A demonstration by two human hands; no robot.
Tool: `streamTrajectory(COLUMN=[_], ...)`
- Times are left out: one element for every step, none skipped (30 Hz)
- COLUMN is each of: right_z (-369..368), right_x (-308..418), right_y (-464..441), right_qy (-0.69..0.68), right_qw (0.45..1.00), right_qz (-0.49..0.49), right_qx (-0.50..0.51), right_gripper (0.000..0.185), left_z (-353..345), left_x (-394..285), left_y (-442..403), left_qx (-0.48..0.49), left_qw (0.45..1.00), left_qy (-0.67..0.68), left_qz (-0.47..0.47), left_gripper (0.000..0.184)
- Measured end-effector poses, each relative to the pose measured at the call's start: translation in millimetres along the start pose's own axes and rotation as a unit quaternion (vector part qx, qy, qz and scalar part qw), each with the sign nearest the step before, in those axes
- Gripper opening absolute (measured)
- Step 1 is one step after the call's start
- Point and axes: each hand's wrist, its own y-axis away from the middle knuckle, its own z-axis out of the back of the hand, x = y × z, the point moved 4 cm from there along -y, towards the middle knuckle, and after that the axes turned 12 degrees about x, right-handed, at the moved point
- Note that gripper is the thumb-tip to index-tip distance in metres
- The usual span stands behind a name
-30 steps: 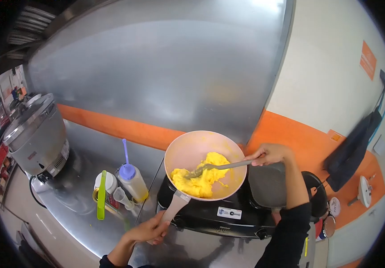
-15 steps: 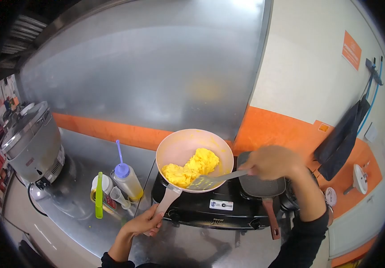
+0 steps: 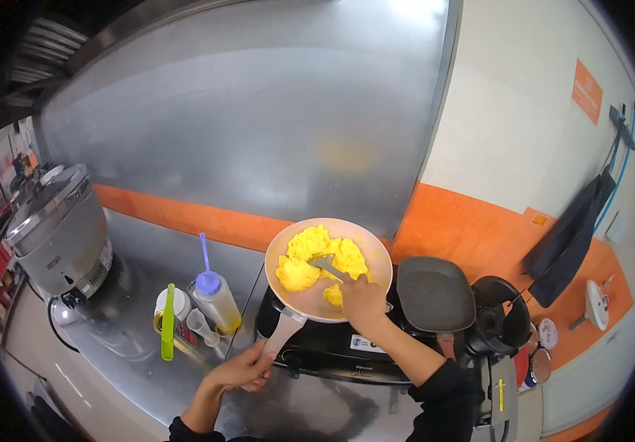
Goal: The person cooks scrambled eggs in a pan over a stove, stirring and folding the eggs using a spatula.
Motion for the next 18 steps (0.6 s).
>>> streamTrajectory(right_z=[7.1, 16.4, 26.7, 45.8, 63.4, 75.9, 85.9, 89.8, 88.9, 86.1, 80.2, 66.3, 49.3, 33.5, 19.7, 5.2, -10.1, -25.3], right_x=[-7.6, -15.4, -22.9, -27.9, -32.8, -38.3, -45.3, -52.5, -58.2, -65.0, -72.1, -80.6, -92.5, -103.9, -113.4, -122.4, -130.5, -142.1], right_y=[3.0, 5.2, 14.2, 25.9, 36.4, 42.3, 46.3, 46.9, 42.8, 36.2, 30.2, 22.4, 10.7, -1.5, -12.9, -25.2, -39.0, -60.1], right_qy=[-0.019, -0.037, -0.029, -0.021, -0.014, -0.014, -0.018, -0.021, -0.021, -0.033, -0.045, -0.046, -0.054, -0.064, -0.064, -0.056, -0.048, -0.048], right_qw=[1.0, 0.998, 0.998, 0.998, 0.998, 0.999, 0.997, 0.996, 0.995, 0.995, 0.995, 0.995, 0.995, 0.994, 0.994, 0.995, 0.996, 0.996], right_qz=[-0.006, -0.011, -0.014, -0.011, -0.011, -0.01, -0.022, -0.035, -0.036, -0.055, -0.073, -0.073, -0.08, -0.087, -0.084, -0.075, -0.067, -0.064], right_qx=[0.023, 0.042, 0.053, 0.052, 0.052, 0.052, 0.066, 0.082, 0.085, 0.07, 0.054, 0.054, 0.025, -0.005, -0.007, 0.015, 0.037, 0.035], right_gripper=[0.032, 0.034, 0.037, 0.037, 0.036, 0.036, 0.034, 0.032, 0.032, 0.03, 0.028, 0.028, 0.024, 0.021, 0.021, 0.02, 0.019, 0.019], left_z=[2.7, 4.0, 1.7, 0.1, 1.3, 2.1, 2.3, 1.9, 1.1, 0.5, 0.1, -0.3, 0.3, 1.4, 1.6, 2.3, 3.3, 2.0], left_x=[-0.8, -3.3, -3.8, -2.1, -0.7, 1.2, 2.5, 3.0, 2.8, 2.1, 1.3, -0.5, -2.1, -1.2, 1.0, 1.2, -0.7, -1.7], left_y=[0.1, 0.2, 0.4, 0.6, 0.3, -0.4, -1.3, -1.7, -1.2, -0.5, 0.0, 0.5, 0.7, 0.4, -0.7, -1.9, -1.8, -1.2], left_qx=[-0.006, -0.011, -0.002, 0.008, 0.005, 0.005, 0.008, 0.01, 0.009, 0.008, 0.009, 0.012, 0.014, 0.012, 0.011, 0.01, 0.006, 0.011], left_qw=[1.0, 1.0, 1.0, 1.0, 1.0, 1.0, 1.0, 1.0, 1.0, 1.0, 1.0, 1.0, 1.0, 1.0, 1.0, 1.0, 1.0, 1.0], left_qy=[-0.021, -0.023, -0.01, 0.004, 0.005, 0.005, 0.006, 0.007, 0.013, 0.019, 0.02, 0.014, 0.007, 0.006, -0.008, -0.021, -0.021, -0.017], left_qz=[0.004, -0.002, 0.0, 0.004, 0.002, 0.005, 0.009, 0.011, 0.007, 0.003, 0.004, -0.003, -0.01, -0.011, -0.012, -0.013, -0.016, -0.014], left_gripper=[0.035, 0.035, 0.038, 0.042, 0.042, 0.043, 0.044, 0.044, 0.044, 0.045, 0.045, 0.039, 0.034, 0.034, 0.035, 0.036, 0.036, 0.035])
